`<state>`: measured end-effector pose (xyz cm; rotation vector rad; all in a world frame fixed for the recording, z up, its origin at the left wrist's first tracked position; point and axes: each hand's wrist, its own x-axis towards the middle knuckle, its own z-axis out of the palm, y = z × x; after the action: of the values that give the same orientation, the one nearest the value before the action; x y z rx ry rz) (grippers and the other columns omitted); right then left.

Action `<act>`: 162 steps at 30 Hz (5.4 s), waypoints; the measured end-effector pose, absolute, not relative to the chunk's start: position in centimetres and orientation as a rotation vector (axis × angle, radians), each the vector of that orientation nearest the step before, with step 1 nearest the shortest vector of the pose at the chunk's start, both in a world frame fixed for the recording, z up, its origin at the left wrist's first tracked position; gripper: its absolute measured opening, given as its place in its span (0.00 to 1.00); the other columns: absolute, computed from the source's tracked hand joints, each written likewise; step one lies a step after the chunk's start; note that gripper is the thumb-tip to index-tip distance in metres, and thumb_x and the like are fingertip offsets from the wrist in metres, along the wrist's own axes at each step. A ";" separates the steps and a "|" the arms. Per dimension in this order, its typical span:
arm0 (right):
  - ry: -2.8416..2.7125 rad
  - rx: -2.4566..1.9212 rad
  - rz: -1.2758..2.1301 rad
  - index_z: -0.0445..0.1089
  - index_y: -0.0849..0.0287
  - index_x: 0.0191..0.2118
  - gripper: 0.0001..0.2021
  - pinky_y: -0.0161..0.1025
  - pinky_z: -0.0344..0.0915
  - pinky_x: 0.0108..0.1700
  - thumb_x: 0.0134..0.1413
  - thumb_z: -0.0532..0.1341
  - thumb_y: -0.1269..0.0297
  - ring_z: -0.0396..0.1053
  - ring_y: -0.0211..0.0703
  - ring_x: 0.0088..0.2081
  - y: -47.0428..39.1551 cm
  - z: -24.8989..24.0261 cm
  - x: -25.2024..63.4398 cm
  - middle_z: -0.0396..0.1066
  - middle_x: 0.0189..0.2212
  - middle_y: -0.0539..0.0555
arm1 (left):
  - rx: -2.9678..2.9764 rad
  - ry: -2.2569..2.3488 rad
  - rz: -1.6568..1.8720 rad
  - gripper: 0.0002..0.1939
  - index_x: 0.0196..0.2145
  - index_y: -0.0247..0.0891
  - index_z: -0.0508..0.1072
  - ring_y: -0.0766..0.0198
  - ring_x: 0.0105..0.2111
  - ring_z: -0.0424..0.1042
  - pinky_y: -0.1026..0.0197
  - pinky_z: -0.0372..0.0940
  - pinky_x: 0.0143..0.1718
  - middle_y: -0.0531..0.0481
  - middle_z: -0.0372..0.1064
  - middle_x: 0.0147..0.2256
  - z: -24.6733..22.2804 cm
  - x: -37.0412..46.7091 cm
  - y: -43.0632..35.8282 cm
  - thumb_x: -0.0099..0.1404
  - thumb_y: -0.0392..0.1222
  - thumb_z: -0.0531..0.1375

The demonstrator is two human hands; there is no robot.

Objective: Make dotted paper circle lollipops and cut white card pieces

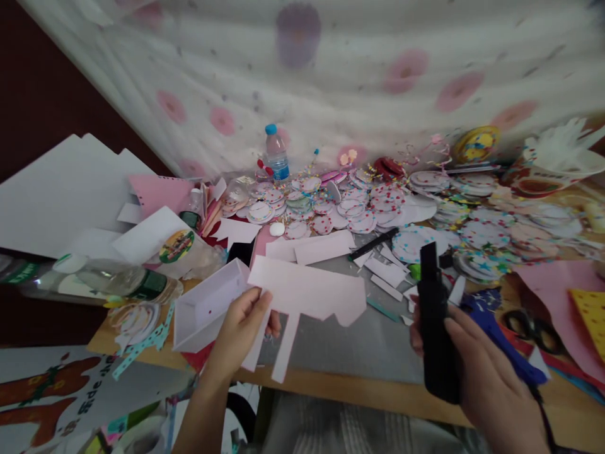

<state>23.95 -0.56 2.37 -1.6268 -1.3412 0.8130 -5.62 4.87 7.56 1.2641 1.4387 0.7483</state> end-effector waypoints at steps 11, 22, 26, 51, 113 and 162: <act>-1.090 -1.563 1.237 0.66 0.56 0.49 0.20 0.32 0.57 0.17 0.53 0.61 0.51 0.59 0.36 0.16 -1.6 1.2 21.4 0.63 0.18 0.45 | 1.395 1.205 0.545 0.16 0.52 0.39 0.65 0.68 0.27 0.65 0.64 0.64 0.30 0.49 0.70 0.36 9.4 -5.8 3.7 0.70 0.47 0.50; -1.420 -1.581 1.113 0.60 0.52 0.52 0.17 0.31 0.63 0.25 0.59 0.55 0.53 0.64 0.38 0.24 -3.0 2.8 21.1 0.66 0.27 0.48 | 1.794 1.638 0.296 0.15 0.28 0.40 0.62 0.65 0.23 0.65 0.63 0.55 0.26 0.56 0.63 0.20 11.0 -4.8 4.3 0.70 0.47 0.46; -1.419 -1.511 1.283 0.58 0.54 0.54 0.16 0.31 0.63 0.25 0.64 0.49 0.54 0.65 0.37 0.22 -3.0 3.7 21.4 0.65 0.23 0.46 | 1.695 1.615 0.394 0.16 0.28 0.41 0.59 0.67 0.19 0.60 0.65 0.53 0.22 0.58 0.58 0.20 11.1 -5.2 5.1 0.70 0.51 0.46; -1.900 -1.561 0.860 0.57 0.59 0.52 0.12 0.33 0.71 0.31 0.65 0.47 0.65 0.76 0.42 0.31 -5.3 0.1 20.1 0.76 0.34 0.57 | 2.105 1.635 -0.120 0.06 0.39 0.37 0.64 0.53 0.36 0.74 0.54 0.67 0.35 0.46 0.71 0.34 5.6 2.3 1.5 0.71 0.39 0.49; -2.098 -1.631 0.736 0.49 0.53 0.37 0.03 0.36 0.41 0.15 0.62 0.44 0.69 0.64 0.43 0.10 0.0 7.1 18.1 0.63 0.12 0.45 | 2.276 1.551 -0.469 0.13 0.37 0.38 0.68 0.54 0.23 0.75 0.61 0.48 0.18 0.49 0.70 0.21 14.9 1.1 5.8 0.73 0.40 0.45; -1.960 -1.639 1.087 0.52 0.55 0.41 0.06 0.37 0.48 0.22 0.67 0.41 0.62 0.67 0.45 0.20 -0.2 4.7 17.7 0.66 0.20 0.48 | 2.134 1.525 -0.157 0.16 0.35 0.37 0.67 0.53 0.29 0.73 0.60 0.47 0.25 0.45 0.71 0.28 13.8 0.3 6.4 0.73 0.43 0.43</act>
<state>17.72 -0.19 4.74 -1.6390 -1.9596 1.0867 0.28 6.37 13.78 2.1335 1.5250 -0.1568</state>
